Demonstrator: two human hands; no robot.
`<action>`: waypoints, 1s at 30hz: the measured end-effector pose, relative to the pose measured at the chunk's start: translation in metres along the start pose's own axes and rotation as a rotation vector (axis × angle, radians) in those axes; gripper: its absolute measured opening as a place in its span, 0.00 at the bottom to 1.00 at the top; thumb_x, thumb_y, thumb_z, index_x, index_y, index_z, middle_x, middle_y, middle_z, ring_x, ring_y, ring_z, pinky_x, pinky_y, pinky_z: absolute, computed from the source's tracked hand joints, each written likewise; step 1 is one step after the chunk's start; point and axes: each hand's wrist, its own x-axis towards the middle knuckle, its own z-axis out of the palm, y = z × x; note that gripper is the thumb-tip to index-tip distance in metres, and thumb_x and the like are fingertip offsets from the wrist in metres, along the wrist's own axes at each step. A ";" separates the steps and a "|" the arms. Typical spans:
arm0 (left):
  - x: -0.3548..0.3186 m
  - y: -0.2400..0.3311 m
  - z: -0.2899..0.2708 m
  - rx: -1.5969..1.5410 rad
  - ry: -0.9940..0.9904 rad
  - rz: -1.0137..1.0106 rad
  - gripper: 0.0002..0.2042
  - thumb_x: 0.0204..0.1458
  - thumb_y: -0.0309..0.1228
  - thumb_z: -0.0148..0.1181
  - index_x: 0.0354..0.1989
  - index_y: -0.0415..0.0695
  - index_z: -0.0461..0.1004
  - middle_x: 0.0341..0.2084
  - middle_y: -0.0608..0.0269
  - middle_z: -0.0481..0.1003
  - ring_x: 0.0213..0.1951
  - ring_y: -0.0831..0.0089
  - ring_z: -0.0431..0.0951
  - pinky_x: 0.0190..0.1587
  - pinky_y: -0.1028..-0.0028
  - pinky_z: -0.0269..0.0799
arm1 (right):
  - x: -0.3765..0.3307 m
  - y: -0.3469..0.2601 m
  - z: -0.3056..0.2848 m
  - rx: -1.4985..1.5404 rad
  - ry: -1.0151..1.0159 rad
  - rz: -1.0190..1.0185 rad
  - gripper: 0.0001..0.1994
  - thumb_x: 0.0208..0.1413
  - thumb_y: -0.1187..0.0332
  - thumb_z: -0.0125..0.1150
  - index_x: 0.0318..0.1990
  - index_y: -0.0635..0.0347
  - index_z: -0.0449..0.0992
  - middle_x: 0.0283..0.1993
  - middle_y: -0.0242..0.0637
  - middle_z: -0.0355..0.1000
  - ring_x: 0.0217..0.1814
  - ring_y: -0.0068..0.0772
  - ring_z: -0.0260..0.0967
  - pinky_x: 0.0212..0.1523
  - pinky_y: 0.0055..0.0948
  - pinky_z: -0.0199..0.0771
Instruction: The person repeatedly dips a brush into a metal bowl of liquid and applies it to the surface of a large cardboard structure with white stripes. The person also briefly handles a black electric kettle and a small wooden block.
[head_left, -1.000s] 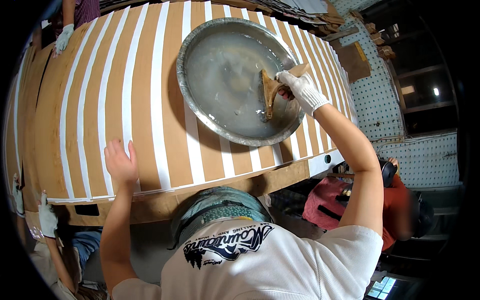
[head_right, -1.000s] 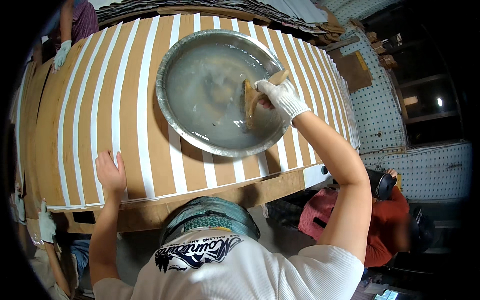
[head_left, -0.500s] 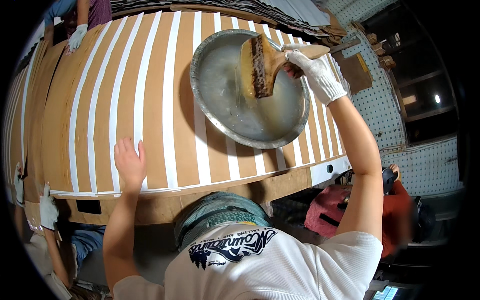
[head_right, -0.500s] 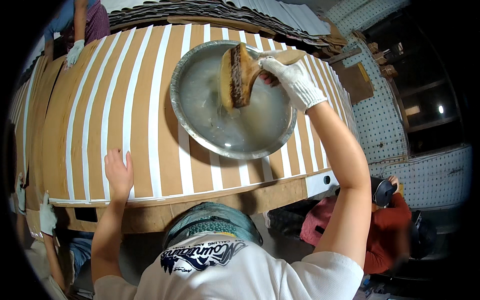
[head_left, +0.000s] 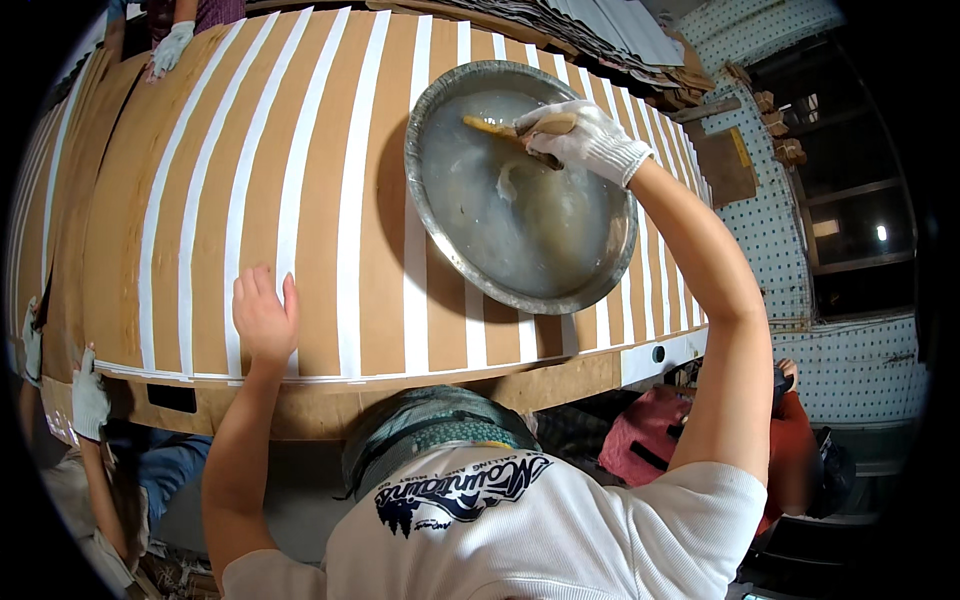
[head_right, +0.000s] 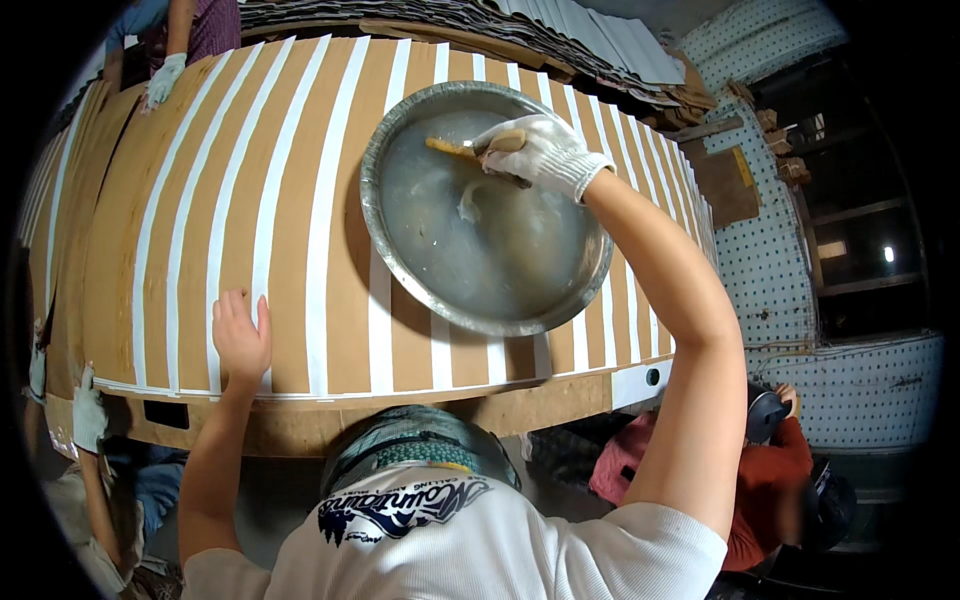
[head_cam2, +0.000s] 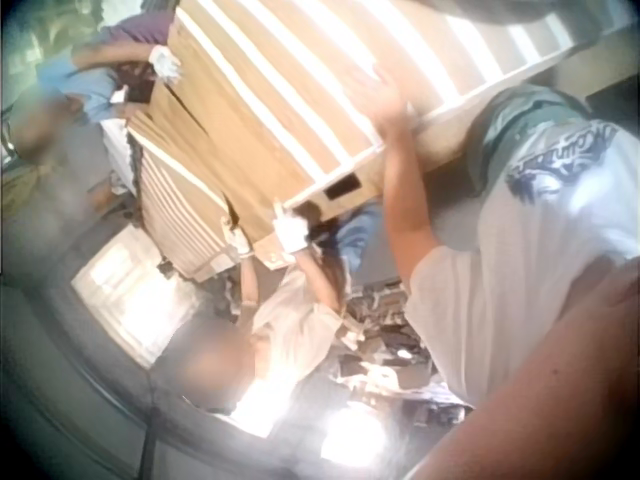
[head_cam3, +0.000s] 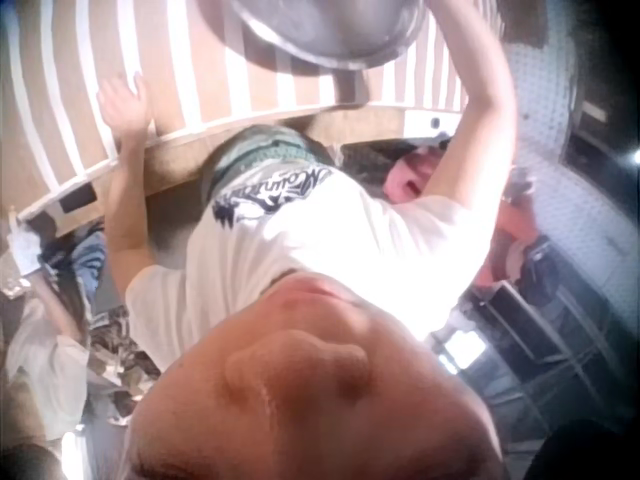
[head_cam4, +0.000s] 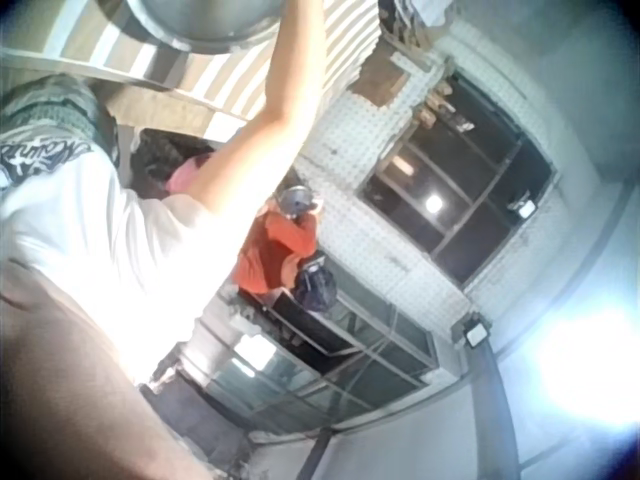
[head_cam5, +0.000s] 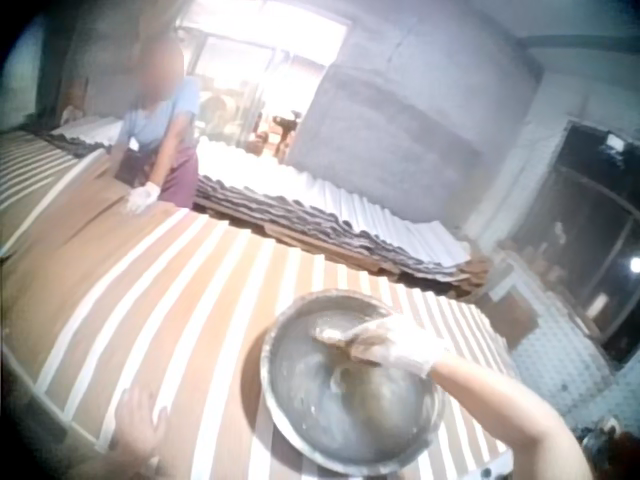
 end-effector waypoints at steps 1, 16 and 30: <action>0.001 0.001 0.000 0.000 0.004 0.005 0.14 0.58 0.34 0.59 0.45 0.37 0.70 0.37 0.50 0.71 0.41 0.51 0.71 0.43 0.56 0.68 | -0.002 -0.001 0.002 0.002 -0.029 0.038 0.15 0.54 0.65 0.65 0.50 0.53 0.83 0.42 0.38 0.82 0.42 0.29 0.78 0.49 0.27 0.77; 0.002 0.000 0.001 -0.014 -0.004 0.008 0.14 0.59 0.35 0.58 0.45 0.37 0.70 0.39 0.51 0.71 0.41 0.51 0.71 0.43 0.56 0.68 | -0.069 -0.003 -0.016 0.237 -0.209 -0.004 0.16 0.51 0.66 0.68 0.49 0.51 0.84 0.40 0.37 0.82 0.41 0.30 0.77 0.48 0.25 0.76; 0.003 0.003 -0.001 0.013 -0.039 -0.013 0.14 0.59 0.36 0.57 0.44 0.37 0.70 0.37 0.51 0.70 0.40 0.51 0.70 0.43 0.56 0.67 | -0.129 -0.018 -0.048 0.361 -0.219 0.061 0.17 0.49 0.70 0.70 0.49 0.56 0.84 0.43 0.40 0.82 0.44 0.33 0.78 0.52 0.31 0.79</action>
